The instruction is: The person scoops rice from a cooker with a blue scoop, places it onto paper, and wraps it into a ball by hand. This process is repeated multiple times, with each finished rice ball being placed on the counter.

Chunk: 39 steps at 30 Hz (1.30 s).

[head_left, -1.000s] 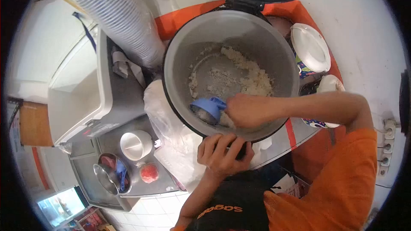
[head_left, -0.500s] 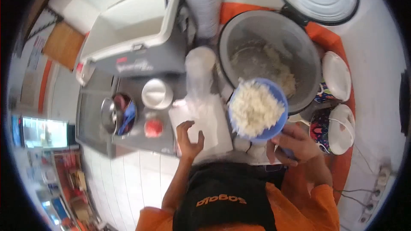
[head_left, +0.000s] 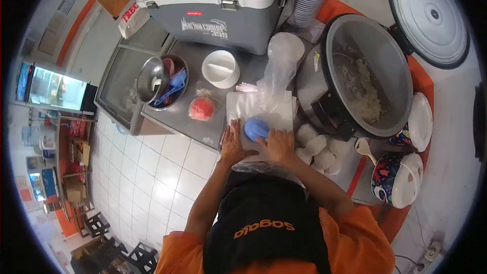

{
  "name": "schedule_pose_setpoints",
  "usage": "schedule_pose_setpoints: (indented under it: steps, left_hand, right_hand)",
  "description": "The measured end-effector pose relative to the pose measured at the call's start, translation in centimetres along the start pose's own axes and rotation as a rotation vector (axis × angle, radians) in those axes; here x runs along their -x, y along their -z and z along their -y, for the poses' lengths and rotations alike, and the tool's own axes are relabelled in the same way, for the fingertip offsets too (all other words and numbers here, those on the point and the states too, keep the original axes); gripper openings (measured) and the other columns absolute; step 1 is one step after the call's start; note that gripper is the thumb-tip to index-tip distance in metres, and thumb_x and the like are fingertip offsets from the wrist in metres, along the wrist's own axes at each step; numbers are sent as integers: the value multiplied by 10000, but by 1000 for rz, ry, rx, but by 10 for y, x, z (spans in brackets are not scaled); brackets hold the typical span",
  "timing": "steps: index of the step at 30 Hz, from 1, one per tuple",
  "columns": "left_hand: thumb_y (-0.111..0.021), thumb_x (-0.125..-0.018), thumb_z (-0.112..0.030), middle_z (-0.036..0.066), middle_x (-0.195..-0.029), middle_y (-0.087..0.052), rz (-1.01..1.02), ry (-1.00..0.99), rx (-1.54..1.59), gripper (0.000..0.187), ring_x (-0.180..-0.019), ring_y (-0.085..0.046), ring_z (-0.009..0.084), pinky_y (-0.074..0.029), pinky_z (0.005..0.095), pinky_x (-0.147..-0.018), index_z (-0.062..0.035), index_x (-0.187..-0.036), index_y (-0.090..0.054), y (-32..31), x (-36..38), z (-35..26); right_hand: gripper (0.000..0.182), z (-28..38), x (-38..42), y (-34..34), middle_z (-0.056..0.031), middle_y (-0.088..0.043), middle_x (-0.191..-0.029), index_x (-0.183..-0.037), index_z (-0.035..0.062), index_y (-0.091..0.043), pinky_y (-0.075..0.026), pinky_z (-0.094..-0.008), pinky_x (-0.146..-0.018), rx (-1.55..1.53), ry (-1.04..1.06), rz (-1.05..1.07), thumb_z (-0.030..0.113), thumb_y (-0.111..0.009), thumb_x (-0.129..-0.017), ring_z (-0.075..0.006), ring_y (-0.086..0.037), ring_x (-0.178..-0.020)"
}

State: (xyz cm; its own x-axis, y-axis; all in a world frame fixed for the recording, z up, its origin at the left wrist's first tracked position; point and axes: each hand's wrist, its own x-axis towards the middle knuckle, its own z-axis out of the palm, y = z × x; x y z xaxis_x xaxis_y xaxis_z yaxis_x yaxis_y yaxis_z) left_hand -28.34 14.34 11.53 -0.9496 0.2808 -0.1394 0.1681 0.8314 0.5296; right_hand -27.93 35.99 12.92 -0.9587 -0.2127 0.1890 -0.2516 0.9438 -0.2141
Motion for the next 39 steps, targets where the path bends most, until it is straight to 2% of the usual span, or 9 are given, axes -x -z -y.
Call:
schedule_pose_setpoints:
  steps: [3,6,12,17,25,28,34,37,39]
  left_hand:
    - [-927,-591,-600,282,-1667,-235,23,14,4,1466,-1561,-204,434,-179,487,-1287,53,-1619,-112,-2,3,-3]
    - [-918,-591,-614,273,-1676,-222,66,19,-13,1479,-1561,-199,440,-173,491,-1286,51,-1623,-93,2,3,4]
    - [-895,-617,-638,262,-1684,-204,118,3,-58,1477,-1566,-164,457,-151,500,-1289,65,-1619,-68,3,2,-1]
    - [-870,-702,-597,287,-1658,-249,-12,-38,-150,1372,-1559,-210,436,-180,516,-1280,96,-1600,-97,1,27,-10]
    - [-735,-898,-224,207,-1322,-667,6,-487,-110,483,-1319,-594,358,-465,454,-1142,17,-1302,-626,-20,62,8]
    - [-705,-901,-135,161,-1237,-724,18,-538,-117,363,-1205,-679,319,-540,434,-1049,-18,-1242,-665,-22,63,7]
    - [-695,-906,-61,146,-1053,-766,227,-212,80,229,-970,-758,305,-608,428,-833,-51,-1135,-686,9,55,-19]
    - [-742,-902,-78,141,-977,-771,179,-91,280,188,-895,-773,293,-616,401,-777,-42,-1082,-696,22,50,-26]
    - [-781,-880,-100,135,-946,-774,150,-42,359,215,-870,-774,290,-610,387,-760,-41,-1065,-690,27,50,-24]
  right_hand:
    - [664,2,-2,-11,-204,-703,-677,-749,34,-739,-501,-509,-806,-56,43,313,620,-535,-987,-353,-704,-625]
    - [701,-26,-11,2,-193,-687,-624,-561,65,-681,-494,-508,-821,-74,-10,322,599,-544,-994,-361,-688,-607]
    - [694,-4,-5,-4,-183,-694,-647,-674,41,-725,-521,-506,-734,-67,-97,268,632,-535,-983,-368,-699,-617]
    - [487,-12,48,79,-200,-684,-673,-779,18,-708,-525,-514,-627,-368,-256,201,467,-670,-962,-420,-675,-651]
    - [296,-117,257,80,-232,-643,-778,-1052,-35,-620,-485,-434,-649,-471,-1015,-519,261,-610,-1035,-415,-630,-710]
    - [322,-159,288,93,-225,-638,-819,-1055,-37,-611,-480,-450,-672,-315,-1245,-395,285,-608,-1048,-385,-620,-735]
    - [333,-233,300,78,-199,-670,-870,-1066,-15,-638,-499,-477,-754,-65,-1083,-122,316,-619,-1041,-431,-631,-813]
    - [295,-208,249,105,-197,-688,-1000,-1087,-16,-661,-511,-480,-841,362,-801,-645,268,-671,-1006,-435,-645,-932]
    - [276,-174,212,124,-192,-682,-1093,-1106,-15,-672,-508,-477,-891,186,-689,-585,225,-707,-974,-418,-642,-1012]
